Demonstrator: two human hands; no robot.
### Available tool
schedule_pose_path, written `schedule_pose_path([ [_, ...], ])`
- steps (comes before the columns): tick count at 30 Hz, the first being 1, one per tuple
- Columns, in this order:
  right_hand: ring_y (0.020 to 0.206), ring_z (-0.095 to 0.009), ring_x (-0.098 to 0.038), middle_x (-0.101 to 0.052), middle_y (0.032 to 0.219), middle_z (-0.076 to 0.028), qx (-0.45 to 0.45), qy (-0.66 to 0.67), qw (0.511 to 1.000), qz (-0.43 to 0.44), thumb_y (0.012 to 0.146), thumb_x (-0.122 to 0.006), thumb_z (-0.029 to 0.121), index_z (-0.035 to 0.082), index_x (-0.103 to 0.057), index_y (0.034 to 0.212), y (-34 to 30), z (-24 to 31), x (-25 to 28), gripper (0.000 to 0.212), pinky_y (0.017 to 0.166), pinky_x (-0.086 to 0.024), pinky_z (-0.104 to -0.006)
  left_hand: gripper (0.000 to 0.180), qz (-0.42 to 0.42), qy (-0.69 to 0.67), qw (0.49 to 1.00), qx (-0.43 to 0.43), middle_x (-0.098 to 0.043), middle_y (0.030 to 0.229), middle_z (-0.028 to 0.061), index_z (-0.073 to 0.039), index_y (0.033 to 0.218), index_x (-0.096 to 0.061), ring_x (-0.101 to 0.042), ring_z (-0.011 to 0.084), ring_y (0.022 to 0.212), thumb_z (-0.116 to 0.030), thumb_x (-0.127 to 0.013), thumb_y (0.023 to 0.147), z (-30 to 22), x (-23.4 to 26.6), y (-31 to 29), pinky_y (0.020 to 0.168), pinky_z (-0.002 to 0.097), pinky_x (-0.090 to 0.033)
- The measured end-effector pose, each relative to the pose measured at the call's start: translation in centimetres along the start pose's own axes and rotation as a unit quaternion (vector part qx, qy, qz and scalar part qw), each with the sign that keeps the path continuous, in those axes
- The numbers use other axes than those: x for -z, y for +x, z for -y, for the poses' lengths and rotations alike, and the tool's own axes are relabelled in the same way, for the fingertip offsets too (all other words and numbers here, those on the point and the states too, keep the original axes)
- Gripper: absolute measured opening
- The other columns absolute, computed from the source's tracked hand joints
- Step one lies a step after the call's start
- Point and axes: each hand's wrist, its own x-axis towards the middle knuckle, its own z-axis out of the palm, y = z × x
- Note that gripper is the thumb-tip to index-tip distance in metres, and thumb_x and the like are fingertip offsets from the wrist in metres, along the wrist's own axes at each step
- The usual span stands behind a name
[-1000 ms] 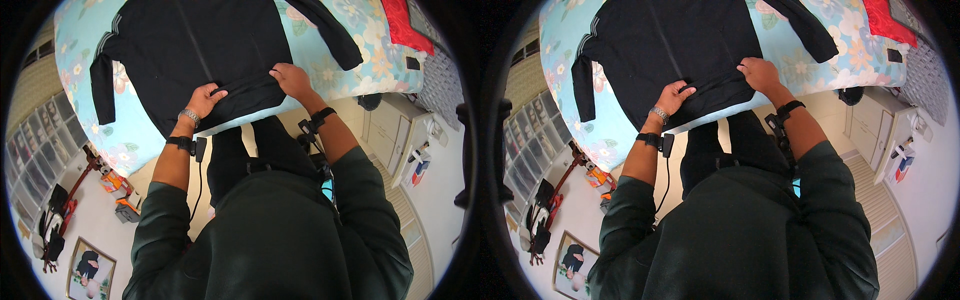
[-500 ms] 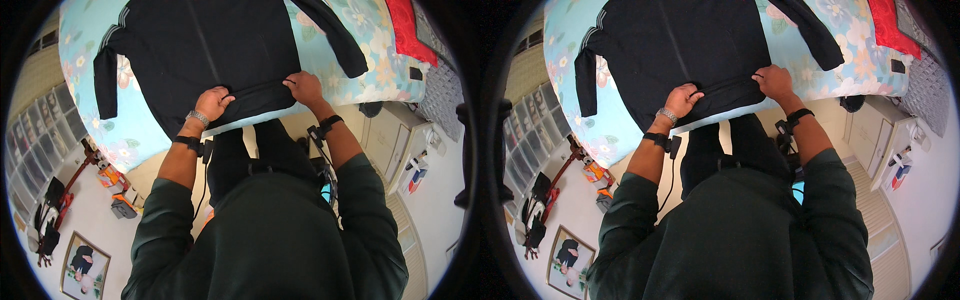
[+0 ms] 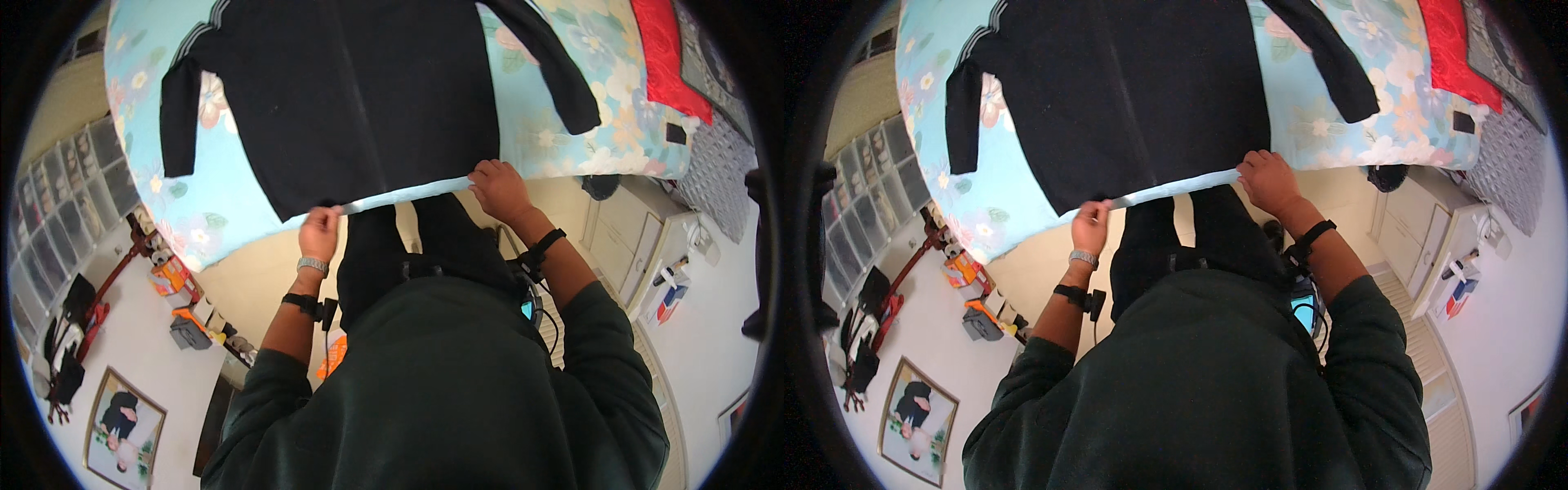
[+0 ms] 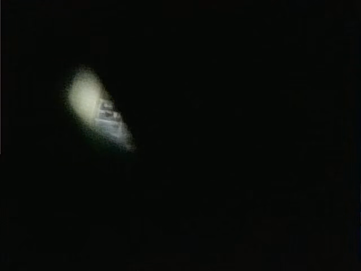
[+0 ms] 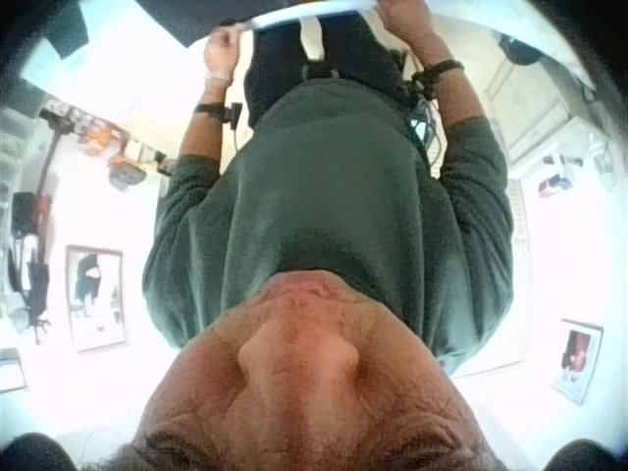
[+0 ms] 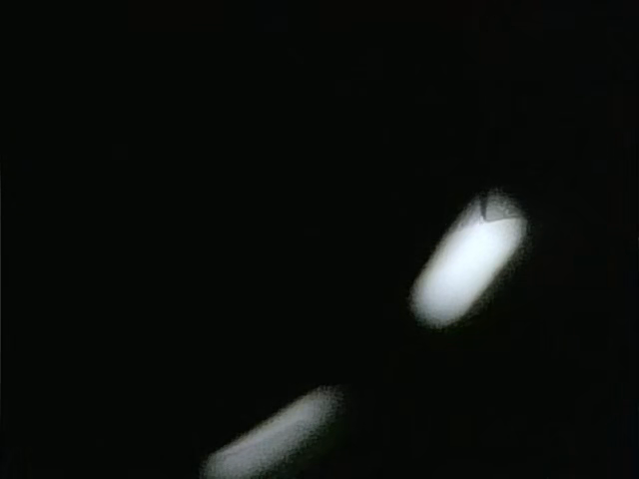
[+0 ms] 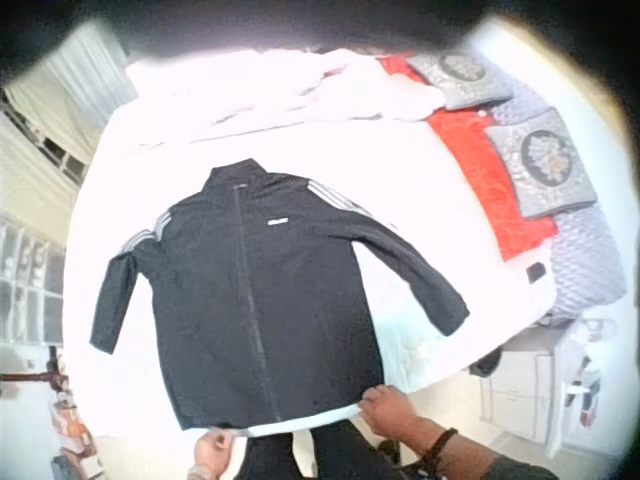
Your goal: The person folds a black jacket on a bed. They first turn the jacket inside out, then lay it flat, smooth the fabric, fold the sleeves inward, and fold the body in half.
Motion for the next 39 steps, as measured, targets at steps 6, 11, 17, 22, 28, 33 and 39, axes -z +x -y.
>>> schedule_pose_path([
  [6, 0.125, -0.03, -0.067, -0.069, 0.135, -0.007, 0.148, 0.091, 0.983, -0.061, 0.1, -0.077, 0.013, 0.013, -0.076, 0.143, 6.7, 8.3, -1.3, 0.044, 0.109, -0.054, -0.0462, 0.058, -0.337, -0.021, 0.916, 0.216, -0.077, 0.11, 0.0147, 0.005, 0.118, -0.071, -0.07, 0.0219, 0.1, -0.043, -0.096, 0.099, 7.3, 3.6, 1.8, 0.088, 0.0368, -0.058],
  [11, 0.139, -0.026, -0.064, -0.067, 0.151, -0.008, 0.188, 0.03, 0.981, -0.027, 0.107, -0.062, 0.009, 0.012, -0.075, 0.149, 11.6, 14.2, -3.9, 0.044, 0.116, -0.051, -0.0443, 0.039, -0.182, -0.199, 0.927, 0.261, -0.078, 0.092, 0.0057, 0.002, 0.107, -0.078, -0.067, 0.016, 0.081, -0.036, -0.088, 0.107, 8.8, 4.8, 2.4, 0.08, 0.034, -0.057],
  [17, 0.151, -0.025, -0.056, -0.059, 0.167, -0.006, 0.141, -0.176, 0.974, 0.03, 0.11, -0.061, 0.012, 0.0, -0.063, 0.162, 12.8, 15.7, -7.7, 0.053, 0.119, -0.049, -0.0448, 0.039, -0.123, -0.186, 0.94, 0.258, -0.077, 0.084, 0.0033, 0.0, 0.102, -0.08, -0.066, 0.0136, 0.072, -0.037, -0.082, 0.112, 9.3, 8.0, 1.6, 0.071, 0.0327, -0.054],
  [22, 0.156, -0.028, -0.054, -0.056, 0.172, -0.008, 0.116, -0.191, 0.973, 0.064, 0.11, -0.06, 0.01, 0.003, -0.06, 0.165, 13.1, 15.7, -8.8, 0.056, 0.127, -0.047, -0.0457, 0.041, -0.087, -0.148, 0.954, 0.247, -0.077, 0.085, 0.0033, 0.003, 0.103, -0.079, -0.07, 0.0133, 0.073, -0.036, -0.084, 0.111, 10.4, 8.9, 2.6, 0.073, 0.0333, -0.057],
  [28, 0.151, -0.03, -0.06, -0.064, 0.163, -0.011, 0.209, 0.019, 0.977, 0.026, 0.108, -0.066, 0.007, 0.01, -0.075, 0.15, 10.5, 13.8, -4.4, 0.043, 0.127, -0.049, -0.0496, 0.052, -0.072, -0.296, 0.892, 0.333, -0.078, 0.111, 0.0037, -0.008, 0.122, -0.076, -0.081, 0.0222, 0.099, -0.057, -0.082, 0.108, 9.3, 9.0, 2.6, 0.081, 0.0411, -0.064],
  [33, 0.121, -0.034, -0.076, -0.077, 0.134, -0.013, -0.035, 0.134, 0.983, -0.123, 0.105, -0.076, 0.011, 0.005, -0.079, 0.127, 4.9, 5.2, -2.8, 0.023, 0.105, -0.062, -0.0477, 0.051, -0.091, -0.351, 0.868, 0.339, -0.081, 0.112, 0.0073, -0.01, 0.126, -0.073, -0.081, 0.0229, 0.11, -0.058, -0.079, 0.11, 9.3, 9.9, 0.1, 0.091, 0.0424, -0.063],
  [39, 0.093, -0.015, -0.065, -0.07, 0.097, -0.003, -0.427, 0.385, 0.804, -0.152, 0.102, -0.093, 0.028, 0.004, -0.072, 0.113, 3.8, -5.6, -5.5, 0.034, 0.085, -0.055, -0.0329, 0.03, -0.082, -0.319, 0.883, 0.334, -0.08, 0.094, 0.0006, -0.018, 0.096, -0.073, -0.079, 0.0169, 0.097, -0.041, -0.087, 0.107, 9.9, 8.5, 1.0, 0.087, 0.0403, -0.063],
])
